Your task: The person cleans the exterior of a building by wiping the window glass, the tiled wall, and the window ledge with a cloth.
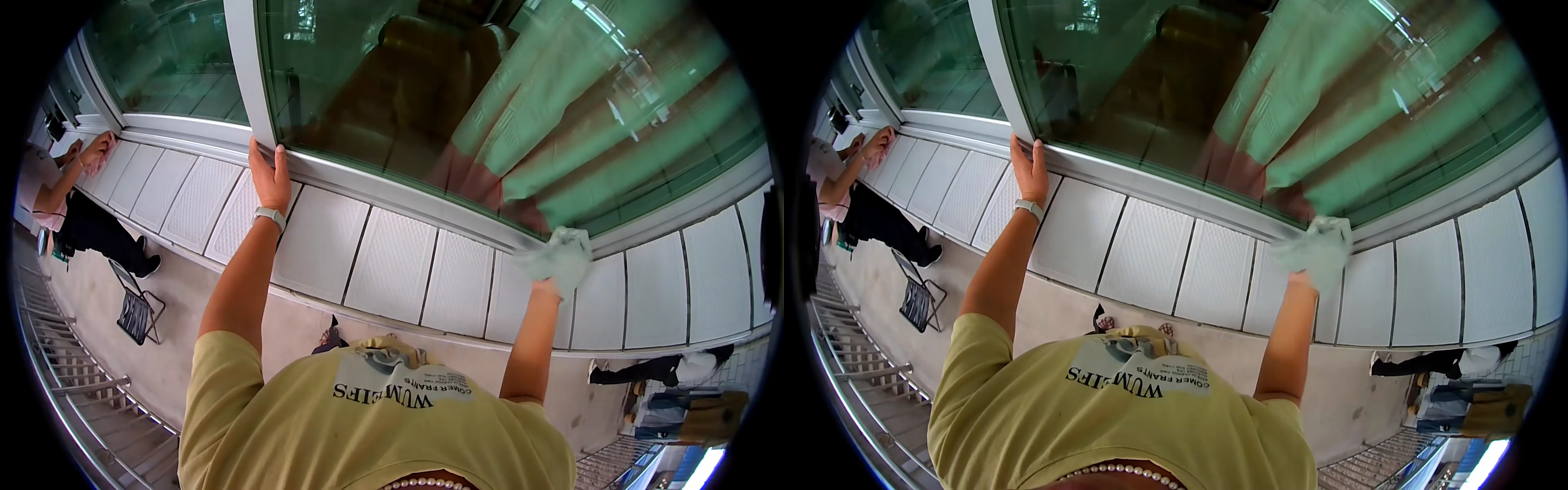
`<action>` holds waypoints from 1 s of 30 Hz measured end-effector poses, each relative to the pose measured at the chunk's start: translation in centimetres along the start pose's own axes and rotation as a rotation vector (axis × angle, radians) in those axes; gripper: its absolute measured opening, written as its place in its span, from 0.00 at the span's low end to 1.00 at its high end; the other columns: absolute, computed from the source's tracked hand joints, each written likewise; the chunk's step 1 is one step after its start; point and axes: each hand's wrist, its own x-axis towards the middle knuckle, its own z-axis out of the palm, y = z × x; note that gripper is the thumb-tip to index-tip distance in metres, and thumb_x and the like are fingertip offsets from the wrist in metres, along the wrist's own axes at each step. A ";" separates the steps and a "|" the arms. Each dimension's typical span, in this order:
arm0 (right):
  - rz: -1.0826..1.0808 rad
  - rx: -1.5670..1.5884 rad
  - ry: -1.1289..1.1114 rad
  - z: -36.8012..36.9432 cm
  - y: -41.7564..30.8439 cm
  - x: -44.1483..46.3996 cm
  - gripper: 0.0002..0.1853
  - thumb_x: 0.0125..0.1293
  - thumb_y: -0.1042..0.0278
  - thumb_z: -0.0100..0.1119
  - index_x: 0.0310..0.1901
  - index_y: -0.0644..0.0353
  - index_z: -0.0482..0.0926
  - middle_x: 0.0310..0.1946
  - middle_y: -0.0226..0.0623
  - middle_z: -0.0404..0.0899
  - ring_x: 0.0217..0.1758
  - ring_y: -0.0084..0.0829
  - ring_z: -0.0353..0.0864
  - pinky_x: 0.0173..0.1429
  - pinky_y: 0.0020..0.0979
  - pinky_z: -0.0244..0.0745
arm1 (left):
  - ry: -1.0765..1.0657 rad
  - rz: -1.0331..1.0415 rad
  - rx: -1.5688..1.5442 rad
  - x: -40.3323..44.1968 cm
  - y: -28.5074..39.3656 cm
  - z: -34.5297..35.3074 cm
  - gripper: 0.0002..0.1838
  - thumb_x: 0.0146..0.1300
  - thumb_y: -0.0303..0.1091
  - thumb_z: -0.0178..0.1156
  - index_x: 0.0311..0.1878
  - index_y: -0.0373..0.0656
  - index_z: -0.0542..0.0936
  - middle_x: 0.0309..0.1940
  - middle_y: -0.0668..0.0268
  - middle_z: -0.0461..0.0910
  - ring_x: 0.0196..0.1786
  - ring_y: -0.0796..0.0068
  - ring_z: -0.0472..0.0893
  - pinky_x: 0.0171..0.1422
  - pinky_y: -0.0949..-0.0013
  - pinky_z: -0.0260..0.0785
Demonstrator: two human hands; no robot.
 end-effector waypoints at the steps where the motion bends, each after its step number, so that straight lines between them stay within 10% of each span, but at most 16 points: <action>1: 0.263 0.325 0.096 4.0 -3.9 -1.9 0.10 0.63 0.65 0.51 0.40 0.60 0.76 0.37 0.38 0.79 0.36 0.35 0.79 0.40 0.38 0.75 | -0.003 -0.005 0.004 0.0 0.1 0.0 0.33 0.68 0.45 0.54 0.68 0.33 0.59 0.63 0.46 0.64 0.66 0.49 0.64 0.70 0.59 0.55; 3: 0.530 0.646 0.198 6.7 -5.8 -3.0 0.10 0.66 0.63 0.51 0.42 0.60 0.76 0.38 0.36 0.79 0.38 0.32 0.79 0.41 0.37 0.75 | 0.002 -0.013 -0.001 -0.1 0.2 0.0 0.33 0.68 0.45 0.54 0.68 0.33 0.59 0.63 0.46 0.64 0.66 0.49 0.64 0.70 0.60 0.55; 5: 0.778 0.798 -0.478 8.1 -6.2 -3.3 0.09 0.66 0.64 0.52 0.42 0.59 0.77 0.42 0.36 0.80 0.41 0.34 0.78 0.45 0.34 0.76 | -0.005 -0.022 -0.003 -0.1 0.2 -0.1 0.34 0.68 0.46 0.54 0.68 0.33 0.59 0.63 0.46 0.64 0.66 0.49 0.64 0.71 0.60 0.54; 6: 0.665 0.468 -0.078 9.4 -6.9 -4.6 0.12 0.68 0.64 0.52 0.46 0.60 0.77 0.44 0.36 0.80 0.43 0.33 0.79 0.47 0.34 0.76 | -0.005 -0.027 0.000 -0.1 0.2 -0.1 0.34 0.68 0.46 0.55 0.68 0.33 0.59 0.63 0.46 0.64 0.66 0.50 0.64 0.71 0.60 0.54; 11: 0.453 0.329 -0.268 12.9 -11.1 -4.9 0.15 0.64 0.64 0.60 0.48 0.63 0.77 0.42 0.35 0.81 0.46 0.31 0.79 0.49 0.32 0.75 | -0.007 -0.049 0.016 -0.1 0.2 -0.1 0.34 0.68 0.46 0.55 0.68 0.33 0.58 0.64 0.46 0.63 0.67 0.50 0.64 0.71 0.60 0.54; 13: 0.086 -0.610 -0.491 12.8 -12.9 -3.9 0.16 0.58 0.62 0.68 0.43 0.62 0.78 0.40 0.34 0.79 0.42 0.28 0.77 0.48 0.30 0.73 | -0.007 -0.037 0.012 0.0 -0.1 0.0 0.34 0.68 0.46 0.55 0.68 0.33 0.59 0.63 0.46 0.64 0.66 0.50 0.64 0.71 0.60 0.54; 16: -0.811 -1.183 -0.072 12.9 -14.4 -1.0 0.17 0.53 0.64 0.73 0.37 0.63 0.76 0.34 0.36 0.76 0.37 0.28 0.75 0.44 0.29 0.72 | 0.009 -0.045 0.035 -0.1 -0.3 0.1 0.33 0.68 0.45 0.54 0.68 0.34 0.59 0.63 0.46 0.64 0.66 0.49 0.64 0.71 0.60 0.54; 23: -1.389 -0.805 -0.013 15.8 -20.8 8.4 0.21 0.68 0.62 0.57 0.55 0.69 0.73 0.57 0.50 0.73 0.60 0.45 0.71 0.65 0.39 0.61 | 0.028 -0.006 0.031 -0.1 0.8 -0.1 0.32 0.68 0.44 0.54 0.69 0.35 0.59 0.62 0.45 0.65 0.65 0.48 0.65 0.71 0.60 0.55; 30: -1.743 -1.063 0.149 24.9 -17.3 7.8 0.23 0.70 0.53 0.49 0.56 0.65 0.73 0.59 0.48 0.71 0.62 0.52 0.68 0.66 0.51 0.57 | 0.037 -0.025 0.076 -0.3 1.1 -0.1 0.32 0.68 0.42 0.53 0.70 0.37 0.56 0.63 0.45 0.64 0.66 0.48 0.64 0.71 0.59 0.56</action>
